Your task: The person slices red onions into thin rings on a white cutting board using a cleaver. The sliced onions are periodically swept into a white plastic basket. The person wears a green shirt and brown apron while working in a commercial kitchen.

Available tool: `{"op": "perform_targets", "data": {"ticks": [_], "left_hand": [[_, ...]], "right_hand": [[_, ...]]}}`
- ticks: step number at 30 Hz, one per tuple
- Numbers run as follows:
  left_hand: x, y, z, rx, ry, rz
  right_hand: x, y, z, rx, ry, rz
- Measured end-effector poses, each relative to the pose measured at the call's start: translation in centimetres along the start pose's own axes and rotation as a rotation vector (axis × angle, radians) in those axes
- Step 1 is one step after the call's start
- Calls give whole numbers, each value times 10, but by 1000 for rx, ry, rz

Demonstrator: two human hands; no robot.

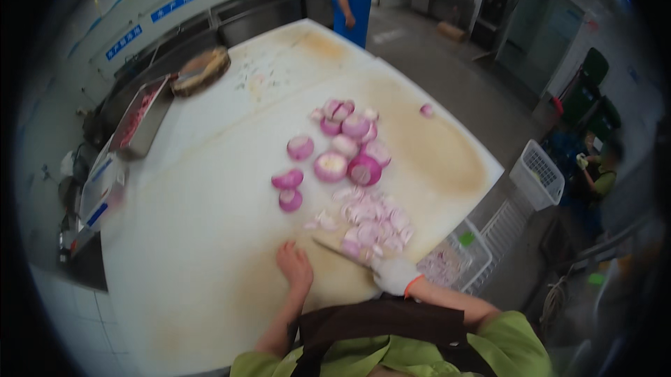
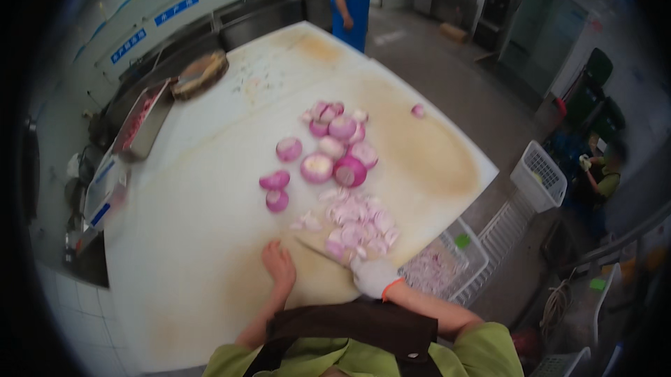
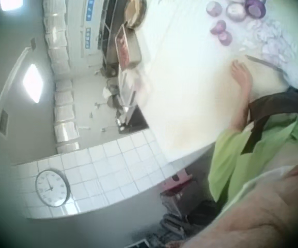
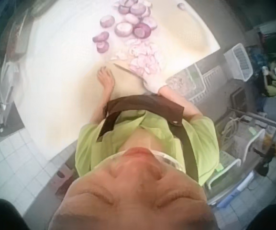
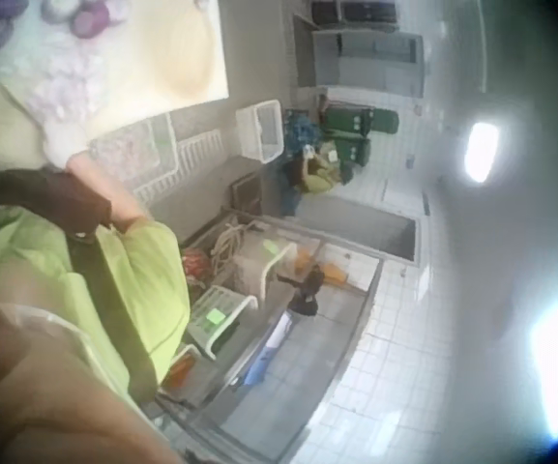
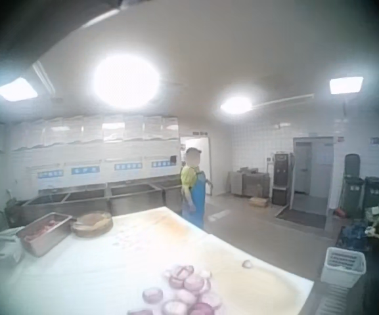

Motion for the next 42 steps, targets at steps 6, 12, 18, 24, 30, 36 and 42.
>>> {"op": "perform_targets", "data": {"ticks": [6,12,18,24,30,36,42], "left_hand": [[5,-55,-21,208,296,110],[44,-96,-43,330,306,218],[95,-130,-91,461,445,363],[113,-116,-133,396,460,296],[137,-95,-166,309,349,163],[165,-74,-202,314,355,159],[189,-65,-239,523,494,379]], "right_hand": [[-13,3,27,155,-160,123],[-11,5,19,241,-259,32],[-18,13,-12,375,-285,26],[-17,39,-38,459,-363,25],[-6,62,-68,407,-344,0],[-5,93,-92,461,-408,-9],[4,130,-114,522,-470,-54]]}}
Point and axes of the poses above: each hand's wrist, its own y-axis away from the middle knuckle, its own x-axis out of the palm, z = x × y, the point moved 1 cm from there along -y, towards the middle knuckle, and after that the axes turned 14 degrees about z, right-handed, at the moved point
